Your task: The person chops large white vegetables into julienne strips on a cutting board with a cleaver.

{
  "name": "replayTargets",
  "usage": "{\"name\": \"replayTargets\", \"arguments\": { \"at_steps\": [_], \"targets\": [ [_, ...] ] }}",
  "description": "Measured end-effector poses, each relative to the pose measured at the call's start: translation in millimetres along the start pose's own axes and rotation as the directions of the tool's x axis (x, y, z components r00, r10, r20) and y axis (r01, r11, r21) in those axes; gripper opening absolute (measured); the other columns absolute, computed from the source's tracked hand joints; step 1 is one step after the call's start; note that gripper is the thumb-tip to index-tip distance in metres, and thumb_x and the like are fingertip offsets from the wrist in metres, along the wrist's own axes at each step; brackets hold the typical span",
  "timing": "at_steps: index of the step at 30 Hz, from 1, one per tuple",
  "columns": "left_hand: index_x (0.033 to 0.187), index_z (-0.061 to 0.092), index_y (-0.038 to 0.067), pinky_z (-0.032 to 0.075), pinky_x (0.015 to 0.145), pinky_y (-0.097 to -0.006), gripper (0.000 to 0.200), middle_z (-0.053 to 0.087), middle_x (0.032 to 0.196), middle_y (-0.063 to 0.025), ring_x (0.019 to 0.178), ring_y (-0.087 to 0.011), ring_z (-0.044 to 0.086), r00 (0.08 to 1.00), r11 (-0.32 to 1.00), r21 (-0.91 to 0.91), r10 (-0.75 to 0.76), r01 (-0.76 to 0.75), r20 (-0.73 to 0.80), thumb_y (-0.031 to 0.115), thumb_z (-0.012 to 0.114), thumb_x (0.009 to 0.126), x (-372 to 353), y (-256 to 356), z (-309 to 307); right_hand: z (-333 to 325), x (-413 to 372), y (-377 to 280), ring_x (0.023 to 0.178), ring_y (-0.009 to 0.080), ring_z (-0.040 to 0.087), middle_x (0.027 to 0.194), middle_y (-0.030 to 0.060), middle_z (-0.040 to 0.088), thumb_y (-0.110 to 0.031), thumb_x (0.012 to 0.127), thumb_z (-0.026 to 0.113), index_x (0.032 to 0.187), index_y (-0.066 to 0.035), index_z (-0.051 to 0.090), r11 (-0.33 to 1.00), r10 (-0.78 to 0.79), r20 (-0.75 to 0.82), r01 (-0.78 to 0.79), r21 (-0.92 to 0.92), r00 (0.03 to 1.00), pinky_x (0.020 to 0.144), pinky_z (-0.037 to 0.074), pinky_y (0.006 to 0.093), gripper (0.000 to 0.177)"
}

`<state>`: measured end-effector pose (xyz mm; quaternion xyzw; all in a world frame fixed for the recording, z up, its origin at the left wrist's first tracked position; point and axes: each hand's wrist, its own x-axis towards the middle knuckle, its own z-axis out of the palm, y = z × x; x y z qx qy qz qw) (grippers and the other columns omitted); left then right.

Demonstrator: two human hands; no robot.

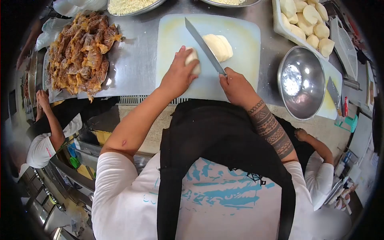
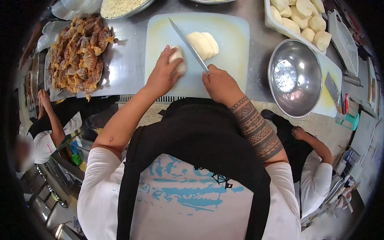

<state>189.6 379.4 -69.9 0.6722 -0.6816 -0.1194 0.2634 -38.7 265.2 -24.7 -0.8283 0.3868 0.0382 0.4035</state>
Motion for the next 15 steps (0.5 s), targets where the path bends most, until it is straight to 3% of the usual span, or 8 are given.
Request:
{"name": "replayTargets", "arguments": {
  "at_steps": [1, 3, 4, 6, 9, 15],
  "targets": [
    [0.13, 0.067, 0.008, 0.044, 0.118, -0.0554, 0.052, 0.05, 0.15, -0.0243, 0.141, -0.0506, 0.048, 1.0, 1.0, 0.0, 0.001, -0.001, -0.003, -0.003, 0.079, 0.081, 6.5, 5.7, -9.3, -0.5, 0.4, -0.3, 0.089, 0.0509, 0.069, 0.089, 0.03, 0.07, -0.03, 0.11, 0.051, 0.104, 0.003, 0.055, 1.0, -0.016, -0.003, 0.016, -0.002, 1.0, 0.082, 0.054, 0.0582, 0.034],
    [0.136, 0.062, 0.011, 0.051, 0.114, -0.0489, 0.06, 0.05, 0.151, -0.0233, 0.139, -0.047, 0.053, 0.955, 0.95, -0.11, -0.283, 0.291, 0.089, 0.003, 0.085, 0.082, 18.5, 14.4, -33.1, -0.8, 0.0, -0.9, 0.089, 0.0508, 0.069, 0.089, 0.0301, 0.07, -0.03, 0.11, 0.051, 0.104, 0.003, 0.056, 1.0, 0.006, 0.01, -0.006, 0.01, 1.0, 0.082, 0.054, 0.0582, 0.034],
    [0.136, 0.062, 0.011, 0.051, 0.114, -0.0489, 0.06, 0.05, 0.151, -0.0233, 0.139, -0.047, 0.053, 0.955, 0.95, -0.109, -0.284, 0.292, 0.087, 0.003, 0.085, 0.082, 23.0, 14.6, -41.2, -2.0, 1.5, -1.3, 0.089, 0.0507, 0.069, 0.089, 0.0303, 0.07, -0.03, 0.11, 0.051, 0.104, 0.003, 0.056, 1.0, 0.023, 0.021, -0.023, 0.017, 1.0, 0.082, 0.054, 0.0583, 0.034],
    [0.138, 0.06, 0.012, 0.055, 0.107, -0.0462, 0.063, 0.053, 0.145, -0.0227, 0.13, -0.044, 0.06, 0.901, 0.939, -0.047, -0.312, 0.341, 0.302, 0.004, 0.086, 0.082, 28.8, 10.9, -52.7, -2.8, 1.2, -3.5, 0.089, 0.0507, 0.069, 0.088, 0.0304, 0.07, -0.03, 0.11, 0.051, 0.104, 0.003, 0.055, 1.0, 0.024, 0.026, -0.024, 0.011, 0.999, 0.082, 0.054, 0.0584, 0.034],
    [0.137, 0.061, 0.011, 0.056, 0.102, -0.0474, 0.061, 0.056, 0.138, -0.0213, 0.121, -0.0435, 0.064, 0.925, 0.933, -0.088, -0.327, 0.348, 0.196, 0.005, 0.086, 0.082, 34.1, 1.9, -34.8, 1.6, 0.2, -5.2, 0.088, 0.0508, 0.069, 0.088, 0.0306, 0.07, -0.03, 0.11, 0.051, 0.104, 0.003, 0.055, 1.0, 0.007, 0.006, -0.007, -0.009, 1.0, 0.081, 0.054, 0.0587, 0.034],
    [0.134, 0.061, 0.01, 0.057, 0.095, -0.0503, 0.057, 0.058, 0.128, -0.0208, 0.113, -0.0443, 0.066, 0.889, 0.912, 0.052, -0.408, 0.406, 0.209, 0.007, 0.085, 0.082, 54.8, 34.4, -41.0, 13.8, -1.4, -3.2, 0.085, 0.0508, 0.069, 0.086, 0.03, 0.07, -0.029, 0.11, 0.051, 0.105, 0.003, 0.054, 1.0, -0.006, -0.053, 0.006, 0.009, 0.999, 0.077, 0.054, 0.0593, 0.032]
  ]
}}
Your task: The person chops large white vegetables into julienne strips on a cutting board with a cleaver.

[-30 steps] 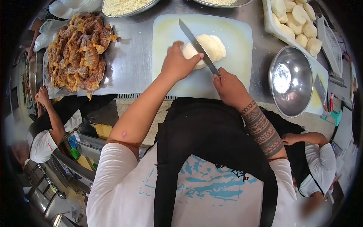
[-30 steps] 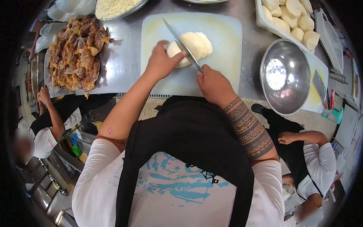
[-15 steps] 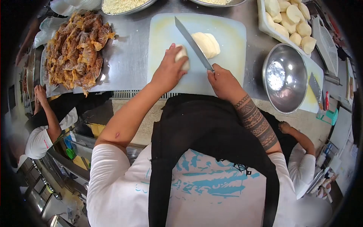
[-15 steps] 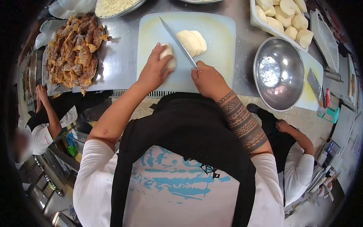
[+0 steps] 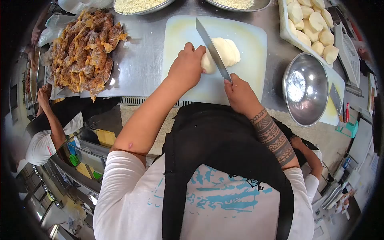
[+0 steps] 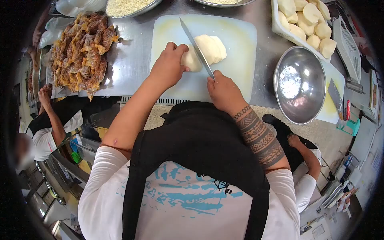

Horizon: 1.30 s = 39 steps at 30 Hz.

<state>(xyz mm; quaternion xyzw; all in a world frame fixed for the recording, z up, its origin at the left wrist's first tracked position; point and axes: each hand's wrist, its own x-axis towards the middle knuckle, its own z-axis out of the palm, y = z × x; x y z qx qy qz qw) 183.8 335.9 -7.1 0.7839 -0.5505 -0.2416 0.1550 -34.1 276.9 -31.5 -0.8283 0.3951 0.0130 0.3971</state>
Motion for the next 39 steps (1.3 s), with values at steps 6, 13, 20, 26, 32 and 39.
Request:
{"name": "replayTargets", "arguments": {
  "at_steps": [6, 13, 20, 26, 32, 39],
  "targets": [
    [0.138, 0.059, 0.005, 0.061, 0.087, -0.0496, 0.055, 0.059, 0.122, -0.0239, 0.102, -0.0439, 0.07, 0.998, 0.99, 0.125, 0.055, -0.059, 0.039, -0.002, 0.074, 0.085, 8.6, -2.0, 3.7, -20.6, -7.2, -34.1, 0.082, 0.0495, 0.069, 0.083, 0.0284, 0.069, -0.028, 0.109, 0.052, 0.105, 0.002, 0.053, 0.998, 0.014, 0.016, -0.013, -0.066, 1.0, 0.075, 0.053, 0.0598, 0.03],
    [0.136, 0.058, 0.003, 0.06, 0.084, -0.0503, 0.055, 0.061, 0.117, -0.0232, 0.1, -0.0441, 0.07, 0.995, 0.989, 0.112, 0.098, -0.1, 0.019, -0.001, 0.075, 0.084, 5.6, -7.6, 4.0, 2.7, 2.1, -23.0, 0.078, 0.0494, 0.069, 0.079, 0.0273, 0.069, -0.027, 0.109, 0.053, 0.104, 0.001, 0.053, 0.997, -0.01, -0.012, 0.009, -0.072, 1.0, 0.073, 0.054, 0.0593, 0.028],
    [0.129, 0.058, 0.001, 0.06, 0.085, -0.0505, 0.048, 0.062, 0.115, -0.0218, 0.1, -0.0437, 0.069, 0.992, 0.992, 0.049, 0.118, -0.117, -0.033, 0.001, 0.077, 0.085, 1.0, -10.9, 5.2, -11.7, -14.0, -49.5, 0.078, 0.0493, 0.069, 0.08, 0.0276, 0.069, -0.025, 0.108, 0.054, 0.104, 0.001, 0.053, 0.997, -0.043, -0.058, 0.04, -0.059, 0.997, 0.072, 0.054, 0.0596, 0.027],
    [0.126, 0.058, 0.0, 0.057, 0.089, -0.0524, 0.049, 0.061, 0.123, -0.0212, 0.107, -0.0461, 0.067, 0.997, 0.996, 0.044, 0.072, -0.072, -0.013, 0.002, 0.081, 0.083, 5.3, -12.1, 5.2, -19.7, -13.2, -52.4, 0.077, 0.0488, 0.069, 0.08, 0.0275, 0.069, -0.026, 0.108, 0.054, 0.104, 0.0, 0.054, 0.994, -0.048, -0.017, 0.047, -0.096, 0.999, 0.072, 0.054, 0.0594, 0.027],
    [0.126, 0.059, 0.0, 0.056, 0.09, -0.0522, 0.049, 0.061, 0.122, -0.021, 0.107, -0.0455, 0.066, 0.995, 0.996, 0.018, 0.084, -0.084, -0.043, 0.002, 0.081, 0.082, 4.6, -15.8, 8.4, 1.3, -0.2, -30.0, 0.079, 0.0487, 0.069, 0.081, 0.0274, 0.07, -0.026, 0.109, 0.053, 0.105, 0.001, 0.054, 0.992, 0.032, 0.015, -0.03, -0.121, 0.999, 0.073, 0.054, 0.0601, 0.027],
    [0.127, 0.058, 0.0, 0.056, 0.089, -0.0511, 0.048, 0.062, 0.121, -0.0201, 0.107, -0.0436, 0.066, 0.991, 0.993, -0.002, 0.118, -0.118, -0.066, 0.002, 0.079, 0.084, -3.1, -17.8, 11.3, 2.3, -9.4, -34.0, 0.08, 0.049, 0.069, 0.081, 0.027, 0.07, -0.025, 0.109, 0.052, 0.106, 0.002, 0.054, 0.997, -0.012, 0.011, 0.012, -0.074, 1.0, 0.075, 0.054, 0.0591, 0.027]
  ]
}}
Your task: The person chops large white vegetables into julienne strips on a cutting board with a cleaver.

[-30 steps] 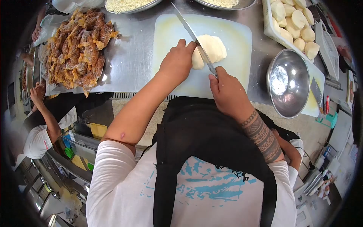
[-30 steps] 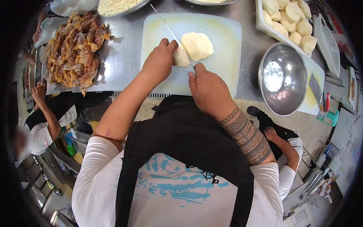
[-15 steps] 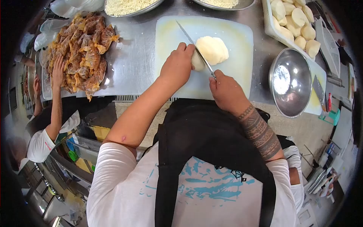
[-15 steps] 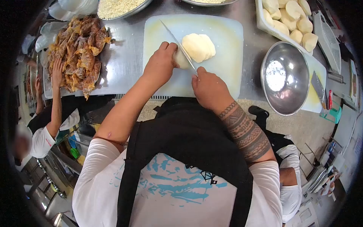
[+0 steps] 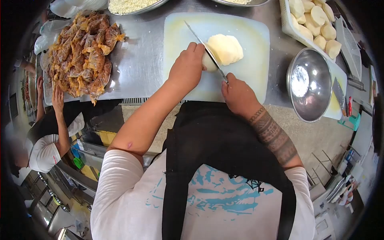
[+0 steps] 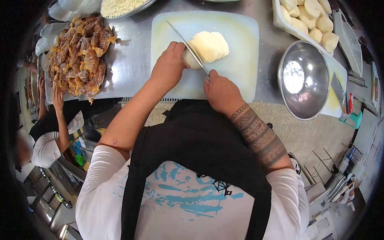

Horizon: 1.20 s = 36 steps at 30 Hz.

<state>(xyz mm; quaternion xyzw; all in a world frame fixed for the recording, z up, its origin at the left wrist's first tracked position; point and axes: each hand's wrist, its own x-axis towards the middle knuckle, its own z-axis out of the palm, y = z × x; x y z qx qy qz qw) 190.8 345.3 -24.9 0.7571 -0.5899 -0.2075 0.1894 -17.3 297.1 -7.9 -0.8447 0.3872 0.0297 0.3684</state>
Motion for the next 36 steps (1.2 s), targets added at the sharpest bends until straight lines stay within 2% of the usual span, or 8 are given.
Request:
{"name": "replayTargets", "arguments": {
  "at_steps": [7, 11, 14, 17, 20, 26, 28, 36],
  "targets": [
    [0.122, 0.058, 0.0, 0.056, 0.09, -0.0518, 0.044, 0.062, 0.121, -0.0198, 0.11, -0.045, 0.065, 0.999, 0.999, -0.041, -0.035, 0.034, -0.023, 0.002, 0.079, 0.083, 1.6, -0.7, -0.7, -31.1, -10.7, -30.5, 0.08, 0.0492, 0.069, 0.08, 0.027, 0.069, -0.024, 0.108, 0.053, 0.106, 0.002, 0.054, 0.996, -0.075, -0.045, 0.076, 0.037, 0.996, 0.074, 0.055, 0.0587, 0.027],
    [0.125, 0.058, -0.001, 0.057, 0.089, -0.0499, 0.044, 0.062, 0.12, -0.0201, 0.104, -0.0419, 0.066, 1.0, 1.0, 0.022, 0.001, -0.001, -0.026, 0.003, 0.076, 0.085, 5.7, -4.8, 2.0, 7.2, 12.1, 9.4, 0.078, 0.0489, 0.069, 0.079, 0.027, 0.069, -0.024, 0.108, 0.053, 0.106, 0.002, 0.054, 1.0, -0.023, 0.007, 0.023, -0.013, 1.0, 0.073, 0.055, 0.0586, 0.026],
    [0.123, 0.058, -0.001, 0.057, 0.09, -0.05, 0.042, 0.061, 0.12, -0.0203, 0.104, -0.0421, 0.066, 1.0, 1.0, 0.003, 0.006, -0.006, -0.021, 0.003, 0.077, 0.085, 1.5, -3.7, 2.1, -19.4, -2.1, -18.3, 0.078, 0.0488, 0.069, 0.08, 0.0271, 0.069, -0.024, 0.108, 0.053, 0.106, 0.002, 0.054, 0.998, -0.052, 0.015, 0.052, -0.017, 0.999, 0.073, 0.055, 0.0582, 0.026],
    [0.119, 0.058, -0.001, 0.056, 0.089, -0.0518, 0.042, 0.062, 0.121, -0.0213, 0.109, -0.0462, 0.065, 0.998, 0.998, -0.034, -0.051, 0.05, -0.032, 0.001, 0.079, 0.083, -0.7, -1.7, 1.6, -18.2, -7.0, -21.0, 0.077, 0.0488, 0.069, 0.08, 0.0269, 0.07, -0.024, 0.108, 0.053, 0.107, 0.002, 0.054, 0.997, -0.068, -0.016, 0.068, 0.028, 0.998, 0.073, 0.055, 0.0587, 0.026],
    [0.119, 0.059, -0.001, 0.056, 0.089, -0.052, 0.042, 0.062, 0.122, -0.0216, 0.109, -0.0466, 0.065, 0.999, 0.999, -0.028, -0.033, 0.033, -0.023, 0.0, 0.079, 0.083, 2.2, -4.0, 0.4, 10.6, 9.0, 8.9, 0.078, 0.0489, 0.069, 0.08, 0.0271, 0.07, -0.024, 0.108, 0.053, 0.106, 0.002, 0.054, 0.999, -0.004, 0.008, 0.004, -0.05, 1.0, 0.072, 0.055, 0.0589, 0.026],
    [0.12, 0.059, -0.004, 0.056, 0.091, -0.0495, 0.038, 0.061, 0.118, -0.0212, 0.108, -0.0421, 0.065, 0.998, 1.0, -0.018, -0.013, 0.012, -0.057, 0.003, 0.075, 0.087, -2.8, -6.9, 5.7, -26.6, -9.7, -27.9, 0.08, 0.0508, 0.067, 0.083, 0.0275, 0.069, -0.025, 0.109, 0.052, 0.11, 0.002, 0.053, 0.999, -0.036, 0.023, 0.036, 0.012, 0.999, 0.074, 0.052, 0.0599, 0.027],
    [0.125, 0.059, 0.0, 0.056, 0.092, -0.051, 0.049, 0.063, 0.124, -0.0205, 0.11, -0.0453, 0.066, 0.998, 0.998, -0.057, -0.018, 0.015, -0.068, 0.002, 0.082, 0.081, -3.7, -10.1, 7.5, -10.2, -6.8, -14.0, 0.079, 0.0485, 0.07, 0.081, 0.0266, 0.07, -0.027, 0.109, 0.053, 0.105, 0.001, 0.054, 0.999, -0.049, -0.001, 0.049, -0.02, 0.999, 0.074, 0.055, 0.0585, 0.028],
    [0.123, 0.06, 0.0, 0.056, 0.091, -0.0503, 0.046, 0.063, 0.123, -0.0196, 0.109, -0.0441, 0.066, 0.998, 0.998, -0.063, 0.012, -0.016, -0.064, 0.004, 0.082, 0.083, -4.0, -17.9, 9.6, 7.9, 5.0, 2.2, 0.082, 0.0461, 0.071, 0.083, 0.0252, 0.071, -0.028, 0.109, 0.052, 0.106, 0.0, 0.054, 0.995, 0.052, 0.064, -0.046, -0.093, 0.997, 0.077, 0.056, 0.0572, 0.028]
  ]
}}
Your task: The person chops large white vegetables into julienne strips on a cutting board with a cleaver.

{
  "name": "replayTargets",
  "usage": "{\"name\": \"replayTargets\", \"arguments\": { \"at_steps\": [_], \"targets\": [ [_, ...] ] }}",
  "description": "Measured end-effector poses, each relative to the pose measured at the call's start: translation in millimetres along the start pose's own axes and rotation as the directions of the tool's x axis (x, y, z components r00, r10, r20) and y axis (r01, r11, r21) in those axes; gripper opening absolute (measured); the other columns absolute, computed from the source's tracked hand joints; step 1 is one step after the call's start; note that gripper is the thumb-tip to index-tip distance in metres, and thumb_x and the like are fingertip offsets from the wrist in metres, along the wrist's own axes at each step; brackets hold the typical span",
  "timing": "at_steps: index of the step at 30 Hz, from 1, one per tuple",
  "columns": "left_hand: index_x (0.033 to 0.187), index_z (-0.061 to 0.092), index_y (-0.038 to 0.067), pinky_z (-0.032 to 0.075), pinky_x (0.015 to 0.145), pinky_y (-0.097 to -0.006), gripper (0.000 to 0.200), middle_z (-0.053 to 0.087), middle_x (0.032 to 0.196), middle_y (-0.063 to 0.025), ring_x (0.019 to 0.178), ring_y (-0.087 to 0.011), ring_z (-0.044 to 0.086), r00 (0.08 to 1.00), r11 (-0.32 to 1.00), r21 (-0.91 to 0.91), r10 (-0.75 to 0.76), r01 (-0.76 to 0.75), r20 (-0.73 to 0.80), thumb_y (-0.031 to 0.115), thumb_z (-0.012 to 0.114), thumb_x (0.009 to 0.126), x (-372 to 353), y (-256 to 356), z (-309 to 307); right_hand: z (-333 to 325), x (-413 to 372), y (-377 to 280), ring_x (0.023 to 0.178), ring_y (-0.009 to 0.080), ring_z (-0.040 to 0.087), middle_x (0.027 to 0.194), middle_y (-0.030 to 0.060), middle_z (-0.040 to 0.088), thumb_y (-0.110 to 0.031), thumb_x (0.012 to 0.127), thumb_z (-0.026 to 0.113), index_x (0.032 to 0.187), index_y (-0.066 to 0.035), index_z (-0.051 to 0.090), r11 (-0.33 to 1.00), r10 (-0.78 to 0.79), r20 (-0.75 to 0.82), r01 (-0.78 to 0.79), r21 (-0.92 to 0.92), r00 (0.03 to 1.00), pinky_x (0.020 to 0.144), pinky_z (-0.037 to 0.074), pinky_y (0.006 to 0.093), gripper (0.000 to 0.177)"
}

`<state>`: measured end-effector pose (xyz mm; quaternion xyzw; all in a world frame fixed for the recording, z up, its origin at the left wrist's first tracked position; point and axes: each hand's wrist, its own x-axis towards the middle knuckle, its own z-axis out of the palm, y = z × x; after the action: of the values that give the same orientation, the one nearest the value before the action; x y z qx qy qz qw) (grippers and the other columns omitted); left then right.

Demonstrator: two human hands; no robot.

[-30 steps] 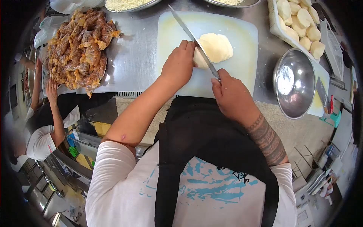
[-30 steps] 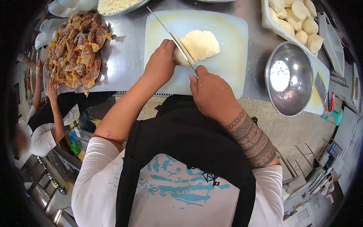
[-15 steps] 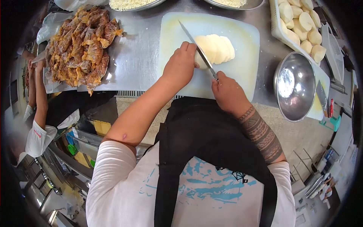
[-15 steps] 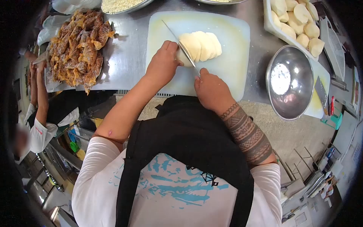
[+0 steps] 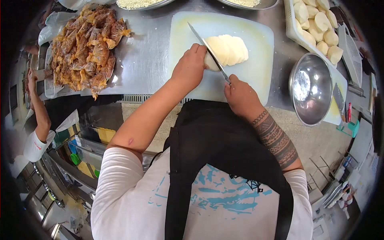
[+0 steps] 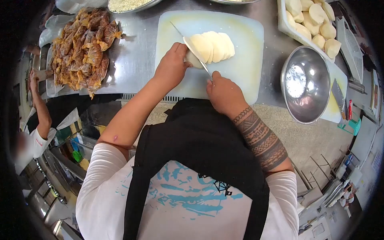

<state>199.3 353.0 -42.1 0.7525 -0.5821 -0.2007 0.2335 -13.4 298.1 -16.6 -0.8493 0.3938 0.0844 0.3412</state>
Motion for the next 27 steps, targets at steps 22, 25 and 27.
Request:
{"name": "replayTargets", "arguments": {
  "at_steps": [22, 25, 27],
  "targets": [
    [0.099, 0.079, 0.007, 0.059, 0.083, -0.0476, 0.016, 0.077, 0.099, -0.0148, 0.097, -0.0363, 0.074, 0.761, 0.748, 0.372, 0.264, -0.549, 0.592, 0.005, 0.068, 0.088, 93.7, 40.8, -66.0, 7.1, -5.7, -3.6, 0.082, 0.0445, 0.074, 0.085, 0.0246, 0.073, -0.027, 0.108, 0.053, 0.106, 0.001, 0.055, 1.0, -0.006, -0.051, 0.005, -0.016, 0.999, 0.075, 0.059, 0.0559, 0.028],
    [0.097, 0.079, 0.007, 0.061, 0.08, -0.0477, 0.015, 0.077, 0.099, -0.0153, 0.096, -0.0361, 0.076, 0.683, 0.641, 0.389, 0.303, -0.662, 0.664, 0.006, 0.068, 0.088, 102.2, 53.4, -55.3, 6.6, -6.0, -5.7, 0.083, 0.0447, 0.074, 0.085, 0.025, 0.073, -0.027, 0.108, 0.054, 0.106, 0.001, 0.056, 1.0, 0.013, -0.047, -0.014, -0.015, 0.999, 0.076, 0.059, 0.056, 0.028],
    [0.097, 0.079, 0.007, 0.061, 0.081, -0.0474, 0.014, 0.077, 0.099, -0.0155, 0.096, -0.0358, 0.076, 0.64, 0.593, 0.397, 0.276, -0.701, 0.717, 0.007, 0.068, 0.089, 106.2, 58.7, -51.5, 4.9, -5.9, -7.8, 0.082, 0.0447, 0.074, 0.085, 0.0251, 0.073, -0.027, 0.108, 0.054, 0.106, 0.001, 0.056, 0.999, 0.033, -0.031, -0.033, -0.008, 0.999, 0.076, 0.059, 0.0561, 0.028]
  ]
}}
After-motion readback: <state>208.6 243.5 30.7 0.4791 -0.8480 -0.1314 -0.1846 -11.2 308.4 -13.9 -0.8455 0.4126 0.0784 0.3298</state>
